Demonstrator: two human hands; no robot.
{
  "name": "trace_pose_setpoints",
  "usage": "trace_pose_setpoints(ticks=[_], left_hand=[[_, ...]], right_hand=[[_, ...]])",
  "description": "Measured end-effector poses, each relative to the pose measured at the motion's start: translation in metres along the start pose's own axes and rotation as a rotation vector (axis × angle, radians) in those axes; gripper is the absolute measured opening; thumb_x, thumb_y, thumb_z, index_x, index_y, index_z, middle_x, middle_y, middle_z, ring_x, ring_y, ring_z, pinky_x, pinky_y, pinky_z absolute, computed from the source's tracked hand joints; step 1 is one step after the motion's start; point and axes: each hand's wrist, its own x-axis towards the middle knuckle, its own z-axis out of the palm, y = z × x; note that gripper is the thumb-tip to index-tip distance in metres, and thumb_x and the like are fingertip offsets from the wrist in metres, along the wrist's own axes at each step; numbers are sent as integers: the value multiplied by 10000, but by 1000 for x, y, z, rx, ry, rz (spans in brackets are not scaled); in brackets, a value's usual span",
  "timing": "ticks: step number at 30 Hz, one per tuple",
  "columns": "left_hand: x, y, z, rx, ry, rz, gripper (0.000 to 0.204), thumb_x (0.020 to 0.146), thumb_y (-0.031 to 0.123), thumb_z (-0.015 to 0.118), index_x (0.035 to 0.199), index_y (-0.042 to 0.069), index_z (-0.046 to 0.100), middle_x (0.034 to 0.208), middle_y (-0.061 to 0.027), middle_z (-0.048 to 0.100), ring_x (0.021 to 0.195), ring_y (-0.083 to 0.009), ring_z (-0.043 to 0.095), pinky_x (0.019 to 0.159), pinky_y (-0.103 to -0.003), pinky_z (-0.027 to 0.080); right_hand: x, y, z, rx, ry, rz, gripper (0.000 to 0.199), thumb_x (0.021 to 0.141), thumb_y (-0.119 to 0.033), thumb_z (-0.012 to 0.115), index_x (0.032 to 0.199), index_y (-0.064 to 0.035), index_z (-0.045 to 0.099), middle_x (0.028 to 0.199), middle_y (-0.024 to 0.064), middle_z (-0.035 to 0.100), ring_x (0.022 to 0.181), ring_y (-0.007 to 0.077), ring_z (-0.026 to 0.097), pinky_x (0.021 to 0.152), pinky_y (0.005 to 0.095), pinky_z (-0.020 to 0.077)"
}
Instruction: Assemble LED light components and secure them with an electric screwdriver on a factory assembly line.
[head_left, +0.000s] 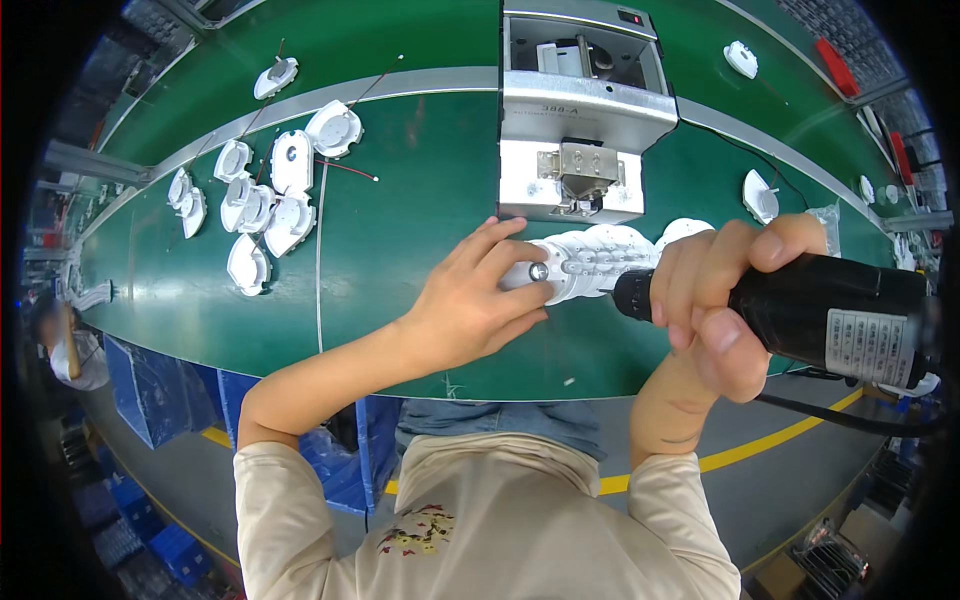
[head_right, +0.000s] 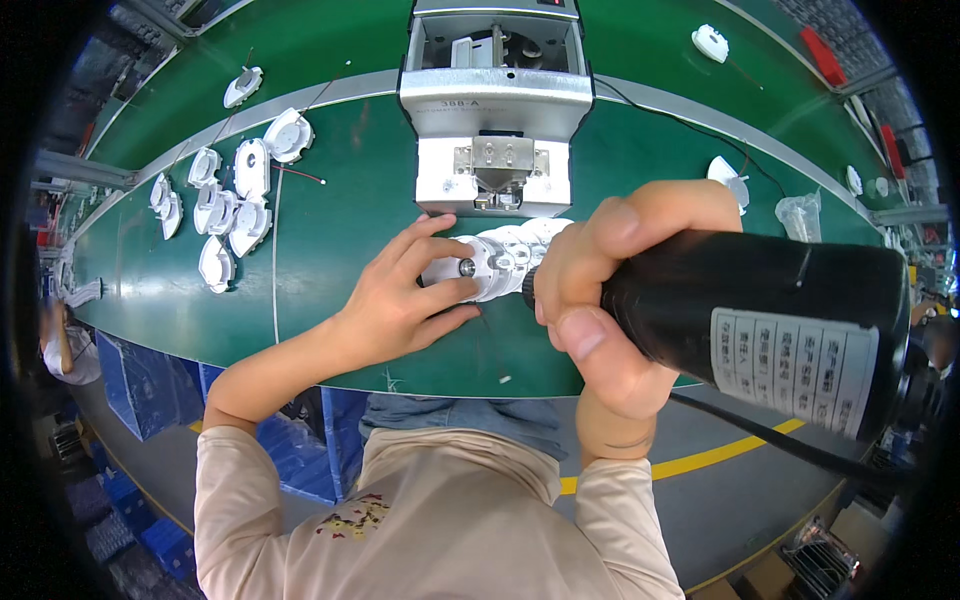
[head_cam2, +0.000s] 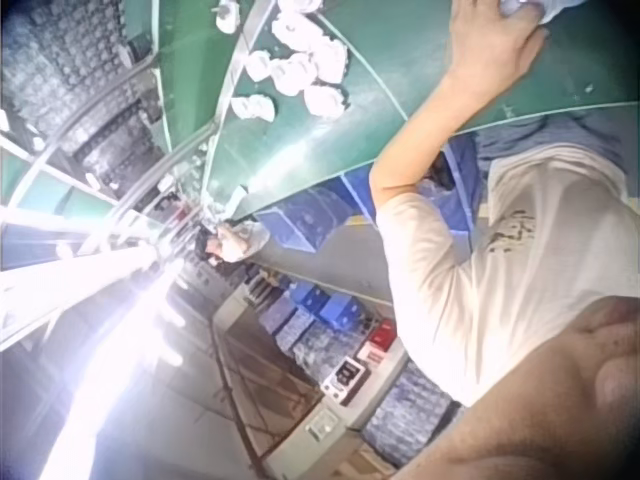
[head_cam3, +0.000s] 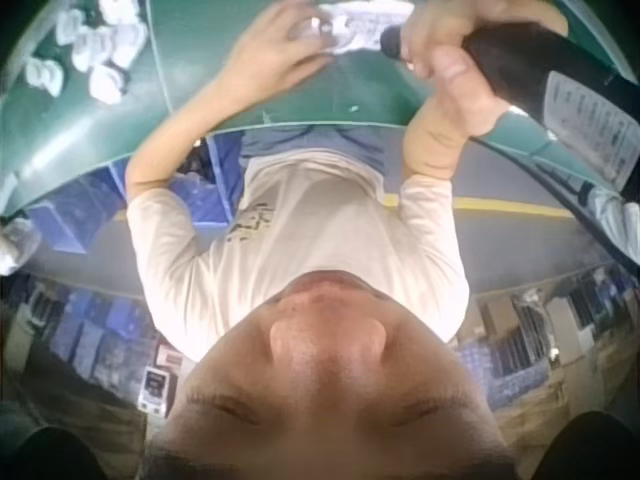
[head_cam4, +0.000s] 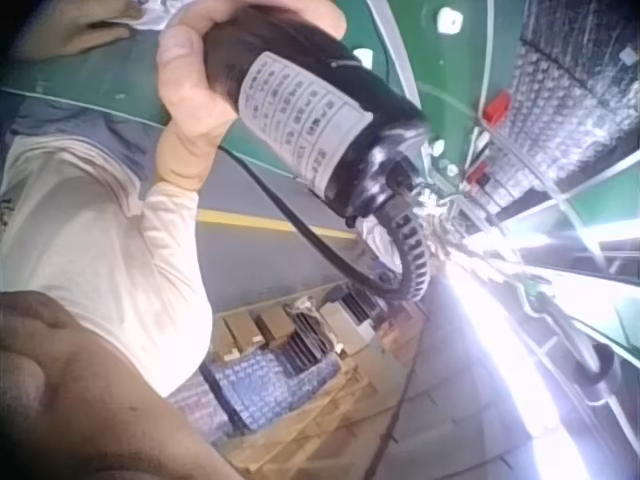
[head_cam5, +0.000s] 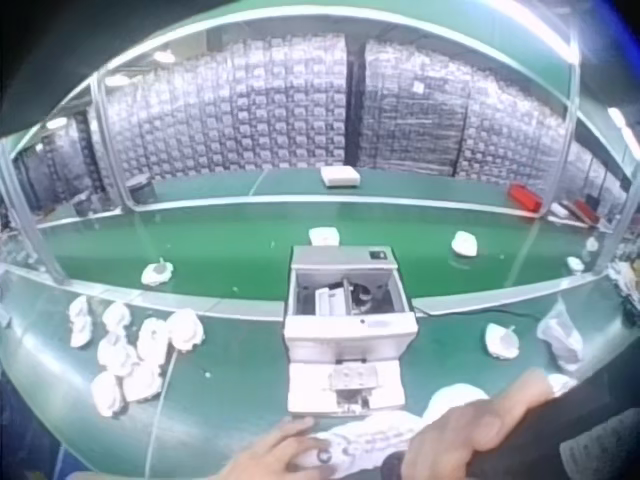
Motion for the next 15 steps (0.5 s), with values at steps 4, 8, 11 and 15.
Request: trace_pose_setpoints(ticks=[4, 8, 11, 15], left_hand=[[-2, 1, 11, 89, 35, 18, 287, 666, 183, 781, 913, 132, 644, 1099, -65, 565, 1106, -321, 551, 874, -458, 484], [-1, -4, 13, 111, 85, 77, 243, 685, 189, 769, 884, 131, 642, 1074, -69, 570, 1064, -319, 576, 803, -439, 509], [-3, -14, 21, 7, 120, 121, 210, 690, 177, 763, 853, 123, 642, 1063, -72, 578, 1029, -317, 593, 764, -414, 525], [-6, -17, 10, -11, 69, 150, 181, 692, 150, 756, 824, 110, 638, 1052, -74, 584, 1009, -319, 601, 745, -395, 532]], right_hand=[[1, 3, 1, -19, 2, 5, 454, 712, -12, 661, 1072, -22, 386, 622, 60, 486, 446, 129, 444, 452, 281, 436], [5, 5, 3, -47, -21, 2, 450, 719, -15, 656, 1076, -26, 383, 617, 58, 483, 448, 130, 449, 454, 282, 437], [9, 5, 6, -66, -43, 2, 435, 738, -25, 641, 1089, -33, 383, 633, 61, 486, 451, 133, 453, 454, 286, 437], [27, 13, 12, -119, 30, -124, 494, 823, -68, 511, 1299, -46, 383, 674, 34, 428, 460, 121, 398, 482, 310, 398]])
